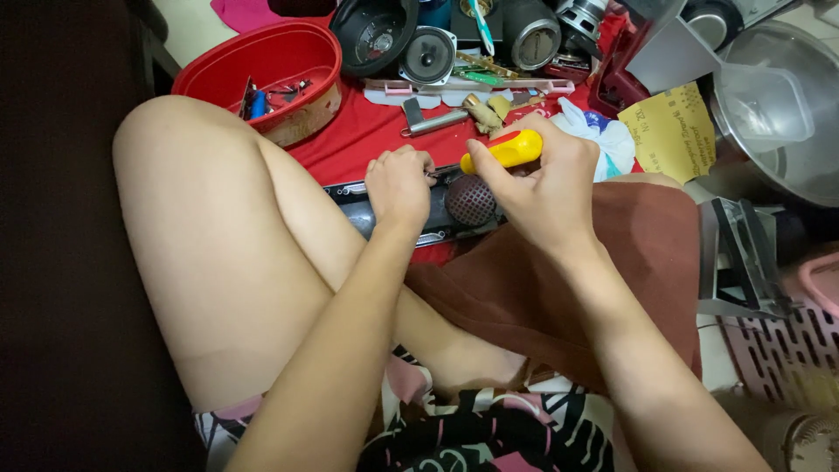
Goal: Using a manual screwdriver to remove screws and disassemble parts of an electronic device.
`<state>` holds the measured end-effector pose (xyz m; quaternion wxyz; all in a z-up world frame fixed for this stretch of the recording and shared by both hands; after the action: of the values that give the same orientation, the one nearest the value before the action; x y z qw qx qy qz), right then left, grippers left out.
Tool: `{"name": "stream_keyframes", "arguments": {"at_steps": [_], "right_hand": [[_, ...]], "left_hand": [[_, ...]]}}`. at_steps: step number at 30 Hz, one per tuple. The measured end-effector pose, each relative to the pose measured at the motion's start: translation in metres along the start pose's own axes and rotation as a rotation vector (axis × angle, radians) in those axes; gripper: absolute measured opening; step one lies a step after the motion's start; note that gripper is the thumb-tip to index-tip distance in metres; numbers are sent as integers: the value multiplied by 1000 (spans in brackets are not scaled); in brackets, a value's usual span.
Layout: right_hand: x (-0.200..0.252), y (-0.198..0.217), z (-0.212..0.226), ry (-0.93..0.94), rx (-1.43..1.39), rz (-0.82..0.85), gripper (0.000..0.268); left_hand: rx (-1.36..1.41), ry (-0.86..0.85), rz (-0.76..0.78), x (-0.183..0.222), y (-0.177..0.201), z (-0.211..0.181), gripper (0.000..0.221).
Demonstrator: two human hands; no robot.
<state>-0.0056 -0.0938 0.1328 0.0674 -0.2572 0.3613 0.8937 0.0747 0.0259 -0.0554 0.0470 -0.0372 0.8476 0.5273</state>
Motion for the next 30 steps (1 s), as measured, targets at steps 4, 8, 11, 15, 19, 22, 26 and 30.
{"name": "stream_keyframes", "arguments": {"at_steps": [4, 8, 11, 15, 19, 22, 26, 30], "right_hand": [[-4, -2, -1, 15, 33, 5, 15], [-11, -4, -5, 12, 73, 50, 19], [-20, -5, 1, 10, 131, 108, 21], [-27, -8, 8, 147, 202, 125, 25], [-21, -9, 25, 268, 138, 158, 28], [-13, -16, 38, 262, 267, 291, 27], [-6, -24, 49, 208, 444, 405, 21], [-10, -20, 64, 81, 404, 605, 44]], "left_hand": [[11, 8, -2, 0, 0, 0, 17], [0, -8, -14, 1, -1, 0, 16], [-9, -26, -25, -1, -5, 1, 16], [-20, -46, -57, -1, -7, 2, 16], [-40, -64, -67, 3, -3, -2, 18], [-49, -82, -285, 11, 11, -11, 18], [-47, -136, -386, 16, 22, -18, 15], [18, -223, -407, 8, 5, -8, 11]]}}
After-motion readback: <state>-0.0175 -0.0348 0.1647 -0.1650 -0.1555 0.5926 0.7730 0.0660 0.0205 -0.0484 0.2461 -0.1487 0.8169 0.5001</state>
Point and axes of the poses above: each hand's wrist, its own x-axis away from the middle knuckle, its own y-axis out of the back of the hand, z = x × y, the point moved 2 cm from there along -x, towards the middle knuckle, and after that the axes turned 1 degree about -y, right-handed, at the moved point
